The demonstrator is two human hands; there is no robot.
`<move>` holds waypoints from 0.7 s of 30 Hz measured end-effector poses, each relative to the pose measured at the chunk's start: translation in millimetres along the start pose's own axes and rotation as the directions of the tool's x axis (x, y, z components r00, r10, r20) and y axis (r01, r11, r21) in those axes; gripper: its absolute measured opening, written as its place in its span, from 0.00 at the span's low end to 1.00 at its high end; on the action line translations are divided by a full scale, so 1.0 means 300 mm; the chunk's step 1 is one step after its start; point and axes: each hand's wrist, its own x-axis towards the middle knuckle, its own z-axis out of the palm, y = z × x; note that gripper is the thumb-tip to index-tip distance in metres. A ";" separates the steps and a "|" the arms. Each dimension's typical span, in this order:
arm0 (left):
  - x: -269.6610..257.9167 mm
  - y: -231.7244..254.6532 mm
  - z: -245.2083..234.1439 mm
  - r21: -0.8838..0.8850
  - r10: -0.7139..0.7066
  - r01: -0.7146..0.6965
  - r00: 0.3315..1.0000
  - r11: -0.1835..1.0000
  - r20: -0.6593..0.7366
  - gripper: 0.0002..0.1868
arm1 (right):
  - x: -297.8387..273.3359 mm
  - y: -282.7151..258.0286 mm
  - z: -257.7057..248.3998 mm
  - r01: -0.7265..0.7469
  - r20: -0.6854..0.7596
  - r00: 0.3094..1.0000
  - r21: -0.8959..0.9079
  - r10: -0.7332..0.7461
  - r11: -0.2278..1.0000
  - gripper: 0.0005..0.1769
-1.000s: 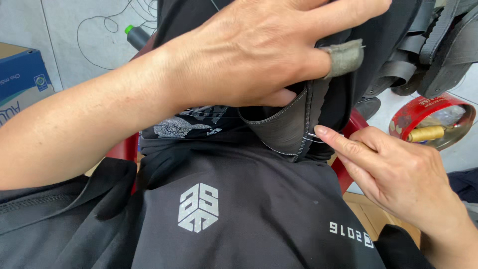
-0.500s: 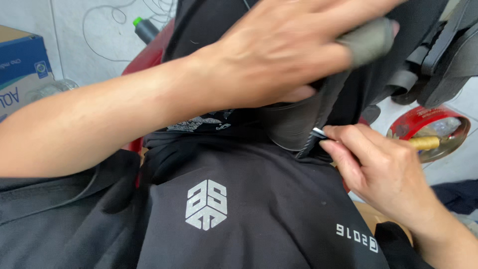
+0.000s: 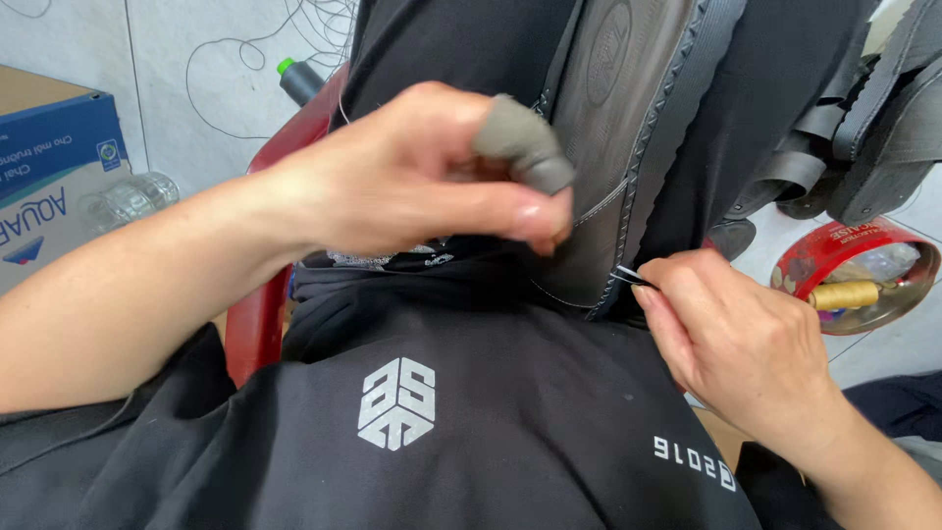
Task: The person hand-sews the sole of a black sandal using a needle and thread. They repeatedly pass the needle through the sole and pull the thread tight to secure the stitching.
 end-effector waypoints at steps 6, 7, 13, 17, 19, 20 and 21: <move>0.122 -0.079 0.004 0.696 -0.158 0.108 0.987 0.710 0.009 0.03 | -0.030 0.046 0.075 0.072 -0.131 0.991 0.243 -0.041 0.967 0.14; 0.139 -0.093 0.005 0.702 -0.194 0.120 0.981 0.702 0.026 0.05 | -0.036 0.051 0.089 0.091 -0.181 0.983 0.303 -0.037 0.949 0.15; 0.205 -0.090 -0.010 0.630 -0.324 0.112 0.917 0.769 0.233 0.04 | -0.018 0.053 0.057 0.161 -0.228 0.966 0.157 -0.123 0.974 0.19; 0.198 -0.125 -0.012 0.665 -0.199 -0.049 0.935 0.745 0.292 0.06 | -0.029 0.085 0.012 0.186 -0.023 0.981 -0.155 -0.192 0.970 0.27; 0.170 -0.107 0.001 0.752 -0.178 -0.073 0.952 0.655 0.248 0.08 | 0.021 0.137 -0.105 -0.165 0.555 0.820 -0.006 0.141 0.986 0.34; 0.150 -0.100 0.006 0.825 -0.140 -0.085 0.971 0.559 0.195 0.10 | 0.053 0.165 -0.165 -0.539 0.914 0.259 -0.130 0.311 0.832 0.41; 0.137 -0.101 0.003 0.825 -0.137 -0.082 0.972 0.558 0.190 0.10 | -0.036 0.230 -0.123 -0.535 0.914 0.262 -0.131 0.311 0.835 0.41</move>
